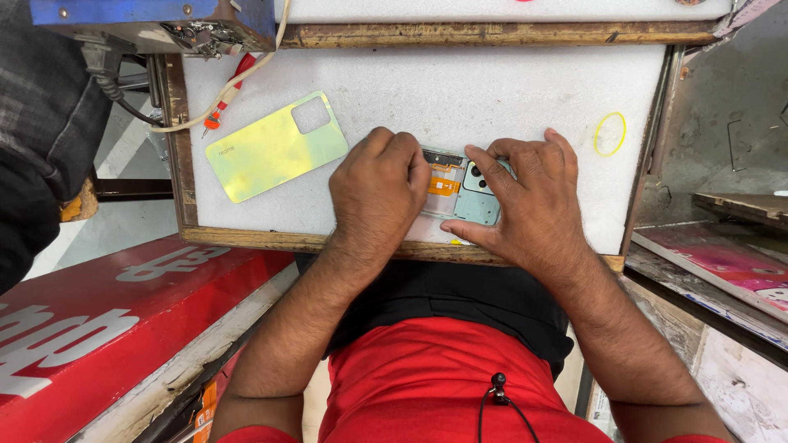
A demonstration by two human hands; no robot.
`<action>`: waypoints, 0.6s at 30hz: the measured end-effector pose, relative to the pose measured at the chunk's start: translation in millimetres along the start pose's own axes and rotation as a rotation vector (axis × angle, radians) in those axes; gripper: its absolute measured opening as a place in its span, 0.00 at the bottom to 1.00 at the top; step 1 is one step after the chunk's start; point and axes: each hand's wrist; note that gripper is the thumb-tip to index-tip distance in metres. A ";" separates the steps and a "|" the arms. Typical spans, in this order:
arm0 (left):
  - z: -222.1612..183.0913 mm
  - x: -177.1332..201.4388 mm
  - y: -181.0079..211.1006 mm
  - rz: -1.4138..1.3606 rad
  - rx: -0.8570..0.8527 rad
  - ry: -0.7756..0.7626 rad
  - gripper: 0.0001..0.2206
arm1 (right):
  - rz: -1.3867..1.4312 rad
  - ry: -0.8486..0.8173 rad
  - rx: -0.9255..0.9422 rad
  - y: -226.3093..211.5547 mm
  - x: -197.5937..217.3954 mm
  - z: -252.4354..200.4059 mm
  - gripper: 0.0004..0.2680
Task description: The person disassembles a smartphone by removing the back cover and camera module. They then handle a phone case and a new back cover, placing them on the workbench. The person reattaches the camera module to the phone body.
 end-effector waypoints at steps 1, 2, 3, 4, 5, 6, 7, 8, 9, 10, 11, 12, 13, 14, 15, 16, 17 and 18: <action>0.3 2.0 -3.1 0.009 0.005 0.017 0.04 | -0.002 -0.003 -0.001 -0.3 0.3 0.1 0.35; 0.3 3.7 -6.3 0.018 0.010 0.033 0.04 | -0.003 -0.006 -0.002 -0.6 0.6 0.2 0.35; 0.3 5.4 -10.3 0.026 0.030 0.019 0.04 | -0.002 -0.011 -0.006 -1.0 0.8 0.0 0.35; 0.3 7.1 -14.5 0.034 0.050 0.004 0.03 | 0.000 -0.016 -0.009 -1.4 1.0 -0.3 0.34; -0.1 7.6 -17.3 0.041 0.070 -0.011 0.03 | 0.001 -0.021 -0.013 -1.5 1.3 -0.3 0.34; -0.6 7.7 -19.4 0.046 0.065 0.014 0.03 | 0.003 -0.016 -0.014 -1.6 1.5 -0.2 0.34; -1.3 7.5 -20.6 0.052 0.060 0.041 0.03 | 0.006 -0.010 -0.012 -1.2 1.4 0.4 0.35; -2.8 6.3 -19.6 0.057 0.055 0.068 0.04 | 0.009 -0.004 -0.011 -1.2 1.1 0.7 0.35; -4.0 4.1 -16.9 0.051 0.061 0.072 0.03 | 0.004 -0.007 -0.013 -1.4 1.0 0.5 0.35; -5.5 0.7 -11.8 0.045 0.066 0.077 0.03 | -0.002 -0.009 -0.016 -1.6 0.9 0.4 0.34; -7.1 -2.9 -5.7 0.040 0.072 0.084 0.03 | -0.007 -0.011 -0.016 -1.6 0.9 0.6 0.34; -9.6 -7.7 2.7 0.018 0.060 0.071 0.03 | -0.002 -0.007 -0.023 -2.4 1.0 0.6 0.34; -12.3 -13.2 13.0 -0.004 0.050 0.060 0.04 | 0.002 -0.003 -0.026 -3.1 1.4 1.1 0.34; -13.5 -15.6 18.0 -0.025 0.039 0.050 0.04 | 0.007 0.000 -0.030 -4.1 1.5 1.7 0.34; -13.4 -15.4 17.7 -0.034 0.043 0.029 0.04 | 0.003 -0.002 -0.028 -5.2 1.7 2.5 0.34; -13.2 -14.7 16.2 -0.044 0.046 0.008 0.04 | -0.002 -0.004 -0.027 -6.1 1.7 3.2 0.34; -12.3 -14.4 14.3 -0.056 0.048 -0.016 0.04 | -0.008 -0.008 -0.029 -6.4 2.5 3.1 0.34; -10.0 -12.0 7.7 -0.037 0.075 0.010 0.04 | -0.009 -0.012 -0.027 -6.0 3.1 3.2 0.35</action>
Point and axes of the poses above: each hand's wrist, its own z-axis towards the middle knuckle, its own x-axis out of the back of the hand, y = z × x, and after that the axes turned 8 degrees about x, right-handed
